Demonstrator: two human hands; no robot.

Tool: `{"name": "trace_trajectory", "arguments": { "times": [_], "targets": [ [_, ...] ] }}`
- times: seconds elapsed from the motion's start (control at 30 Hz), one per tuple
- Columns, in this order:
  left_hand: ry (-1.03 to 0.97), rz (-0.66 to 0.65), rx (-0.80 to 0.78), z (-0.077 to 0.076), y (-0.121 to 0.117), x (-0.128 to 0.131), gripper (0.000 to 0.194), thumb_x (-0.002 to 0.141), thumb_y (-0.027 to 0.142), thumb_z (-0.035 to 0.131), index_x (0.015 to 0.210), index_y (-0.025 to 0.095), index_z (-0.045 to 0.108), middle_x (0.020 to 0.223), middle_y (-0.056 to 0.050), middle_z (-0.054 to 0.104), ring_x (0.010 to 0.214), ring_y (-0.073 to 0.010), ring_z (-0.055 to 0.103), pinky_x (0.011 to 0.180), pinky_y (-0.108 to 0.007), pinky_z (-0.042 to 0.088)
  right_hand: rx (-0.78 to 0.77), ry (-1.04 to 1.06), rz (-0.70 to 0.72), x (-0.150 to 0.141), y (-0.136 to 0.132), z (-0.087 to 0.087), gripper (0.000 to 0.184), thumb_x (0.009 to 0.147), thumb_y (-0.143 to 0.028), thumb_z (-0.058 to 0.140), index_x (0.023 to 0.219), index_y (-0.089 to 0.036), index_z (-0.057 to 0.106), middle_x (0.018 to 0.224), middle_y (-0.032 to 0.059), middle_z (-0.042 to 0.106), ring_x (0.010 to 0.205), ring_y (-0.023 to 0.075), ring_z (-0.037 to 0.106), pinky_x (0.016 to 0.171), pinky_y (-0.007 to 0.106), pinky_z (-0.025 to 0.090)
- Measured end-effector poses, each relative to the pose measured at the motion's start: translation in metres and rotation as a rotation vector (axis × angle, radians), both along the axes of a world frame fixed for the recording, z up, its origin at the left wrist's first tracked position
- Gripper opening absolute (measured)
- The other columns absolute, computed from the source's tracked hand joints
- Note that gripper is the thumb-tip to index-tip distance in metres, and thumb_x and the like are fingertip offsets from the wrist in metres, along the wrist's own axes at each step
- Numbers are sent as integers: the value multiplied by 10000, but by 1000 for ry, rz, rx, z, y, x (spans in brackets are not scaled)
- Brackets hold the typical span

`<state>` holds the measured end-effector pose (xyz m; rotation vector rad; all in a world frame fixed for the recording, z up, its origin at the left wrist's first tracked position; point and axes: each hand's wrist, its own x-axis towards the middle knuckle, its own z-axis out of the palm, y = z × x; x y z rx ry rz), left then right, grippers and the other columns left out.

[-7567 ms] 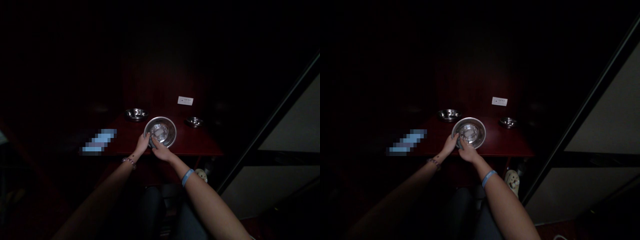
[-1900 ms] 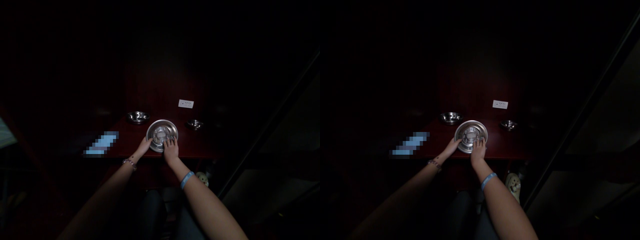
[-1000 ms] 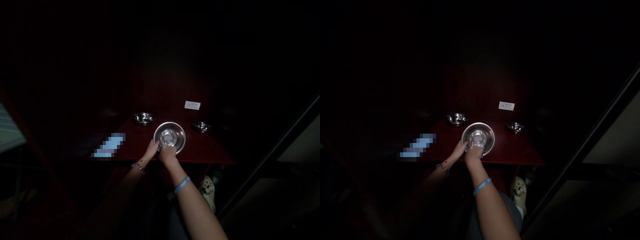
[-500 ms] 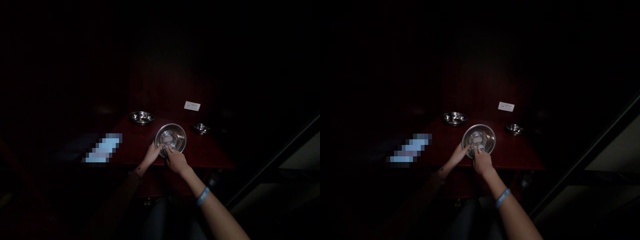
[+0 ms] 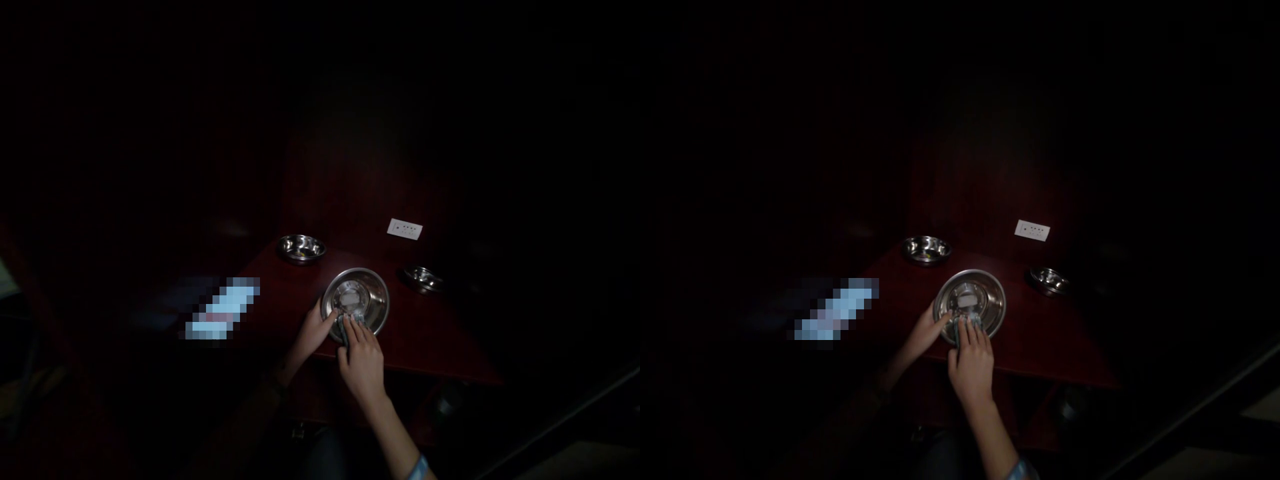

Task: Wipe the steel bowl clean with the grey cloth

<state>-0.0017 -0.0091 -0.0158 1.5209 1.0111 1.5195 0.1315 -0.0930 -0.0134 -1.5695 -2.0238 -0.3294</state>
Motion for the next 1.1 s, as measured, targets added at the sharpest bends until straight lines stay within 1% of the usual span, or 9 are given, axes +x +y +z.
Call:
{"name": "trace_trajectory", "arguments": {
  "times": [0.2,0.33,0.4,0.5,0.6,0.77,0.9,1.0,1.1],
  "targets": [
    [36,51,-24,6,-9,-6,460,831,355,547,1254,177,522,1137,-86,694,1050,-203,659,965,-332,489,81,122,63,-1,1,-11,607,825,-134,465,1425,-228,479,1400,49,578,1292,234,524,1131,421,378],
    [47,127,-81,6,-5,-11,485,814,354,552,1250,143,534,1110,-110,701,1043,-228,661,976,-367,486,27,146,131,0,-1,-2,622,818,-136,473,1432,-235,467,1416,43,565,1284,224,533,1129,412,378],
    [29,114,-54,5,-1,-13,442,812,370,545,1190,145,580,1106,-109,701,1051,-235,657,977,-368,487,-30,134,193,7,-2,7,599,838,-157,478,1429,-251,466,1396,34,584,1257,200,556,1173,421,312],
    [-11,90,-46,5,6,-14,440,789,413,573,1129,137,610,1080,-118,710,1020,-253,665,955,-392,502,-57,74,231,24,-1,21,545,870,-227,515,1409,-296,483,1366,18,611,1254,202,552,1223,500,152],
    [-33,74,-56,6,10,-14,448,763,458,601,1072,134,631,1037,-118,723,992,-262,672,942,-405,509,-16,9,206,38,3,25,472,890,-316,540,1362,-308,540,1366,18,611,1321,235,482,1216,534,125],
    [-33,94,-77,6,10,-15,471,743,515,618,1022,137,651,1024,-118,726,975,-264,677,921,-396,517,55,39,175,36,10,15,419,916,-341,518,1331,-312,571,1326,11,640,1279,231,511,1207,527,166],
    [-31,59,-99,4,7,-12,502,756,545,611,1047,137,647,1035,-111,725,982,-253,677,920,-377,518,69,48,189,30,14,7,421,913,-306,513,1328,-277,581,1306,32,653,1242,228,540,1181,483,259],
    [-39,43,-90,5,7,-9,508,781,510,605,1130,143,627,1112,-115,709,1043,-252,663,964,-379,501,54,55,199,31,14,6,444,907,-289,511,1347,-272,565,1318,24,645,1245,225,541,1144,437,333],
    [27,49,-76,10,3,-6,513,803,443,587,1222,147,599,1189,-130,680,1121,-262,633,1016,-397,475,47,60,178,32,15,4,458,903,-286,507,1359,-281,553,1328,19,638,1236,226,549,1107,421,384]
  ]
}}
